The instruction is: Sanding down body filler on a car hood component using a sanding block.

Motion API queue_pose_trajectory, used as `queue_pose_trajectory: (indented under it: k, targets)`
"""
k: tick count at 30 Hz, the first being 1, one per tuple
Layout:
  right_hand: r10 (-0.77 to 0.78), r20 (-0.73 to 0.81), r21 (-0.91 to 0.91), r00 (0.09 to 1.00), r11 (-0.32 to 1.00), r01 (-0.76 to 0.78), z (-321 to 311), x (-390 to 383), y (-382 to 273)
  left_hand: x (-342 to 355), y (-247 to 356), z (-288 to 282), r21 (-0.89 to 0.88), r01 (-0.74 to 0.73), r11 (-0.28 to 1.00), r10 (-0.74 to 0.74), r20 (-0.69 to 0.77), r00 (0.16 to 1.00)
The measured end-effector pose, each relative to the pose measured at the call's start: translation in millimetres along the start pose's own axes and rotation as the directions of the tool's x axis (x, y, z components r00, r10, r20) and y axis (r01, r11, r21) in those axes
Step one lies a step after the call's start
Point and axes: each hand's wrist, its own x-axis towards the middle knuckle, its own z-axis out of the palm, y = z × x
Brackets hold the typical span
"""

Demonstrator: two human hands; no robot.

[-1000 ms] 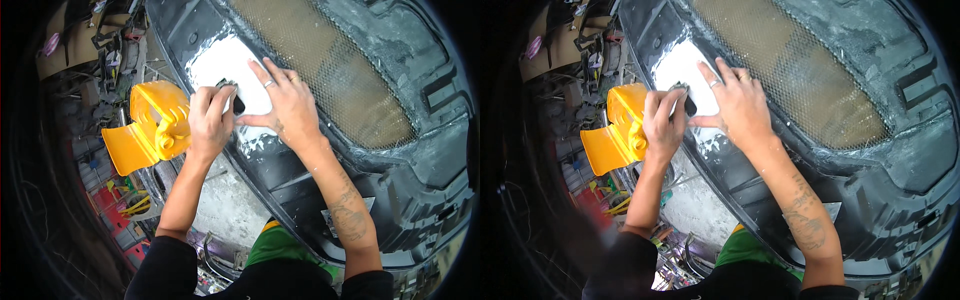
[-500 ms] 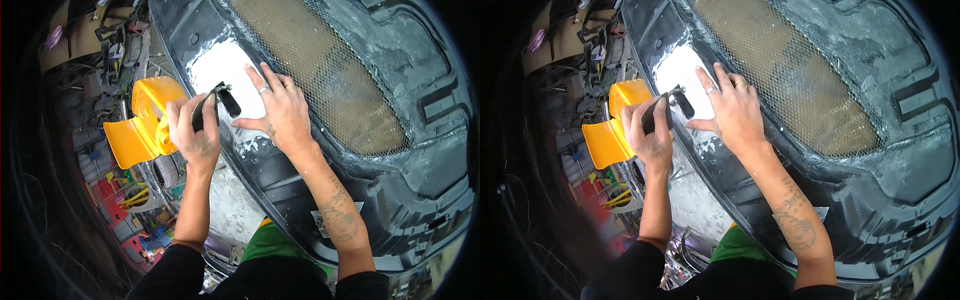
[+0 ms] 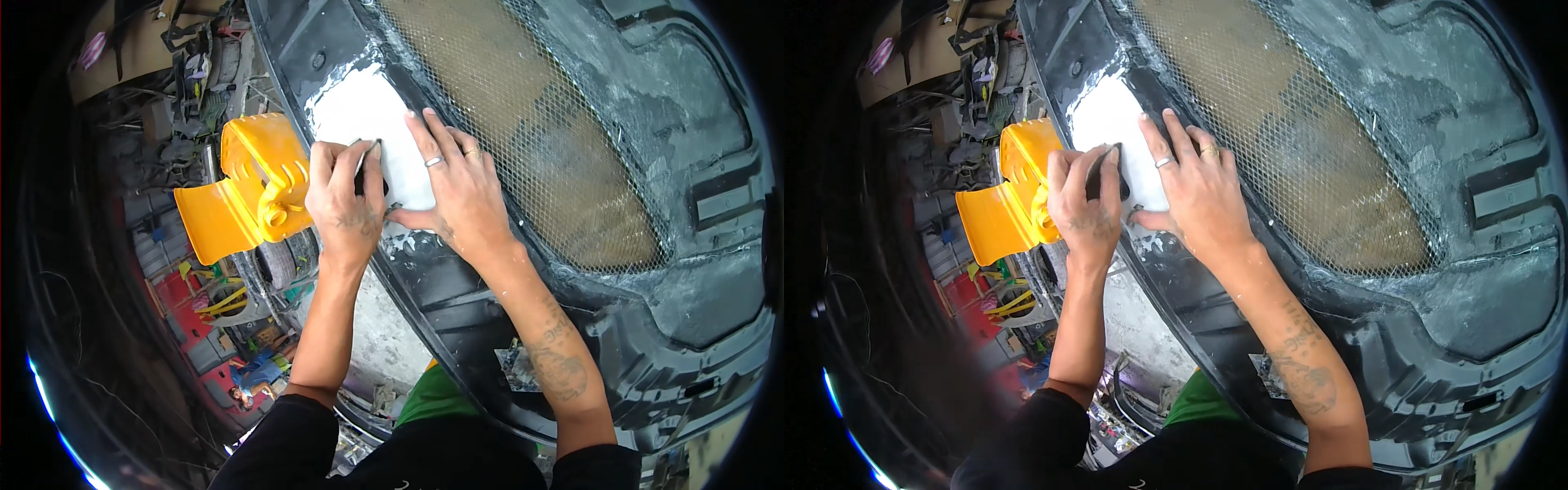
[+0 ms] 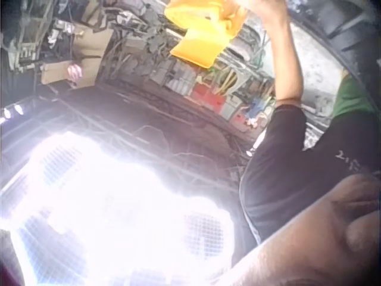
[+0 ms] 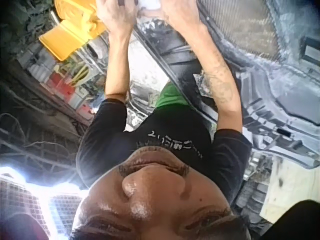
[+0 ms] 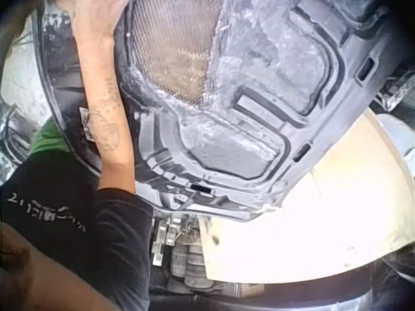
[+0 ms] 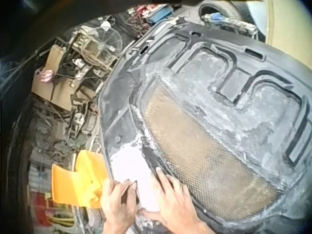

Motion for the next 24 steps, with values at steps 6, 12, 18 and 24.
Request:
queue_pose_trajectory:
  k: [6,12,18,24]
  targets:
    - [0.057,0.017,0.058,0.998,0.997,-0.058,-2,-3,7,0,1,-2,0.04,-0.039,0.998,0.038,0.036,0.999]
    - [0.075,0.029,0.08,0.997,0.994,-0.078,1,-5,6,2,-5,3,0.04,-0.077,0.996,0.076,0.014,0.997]
    - [0.082,0.035,0.097,0.996,0.992,-0.085,-1,-4,7,-7,-5,-4,0.001,-0.009,1.0,0.009,0.054,0.999]
    - [0.078,0.027,0.107,0.997,0.991,-0.081,0,-2,9,-4,-6,-5,0.0,-0.035,0.999,0.035,0.052,0.998]
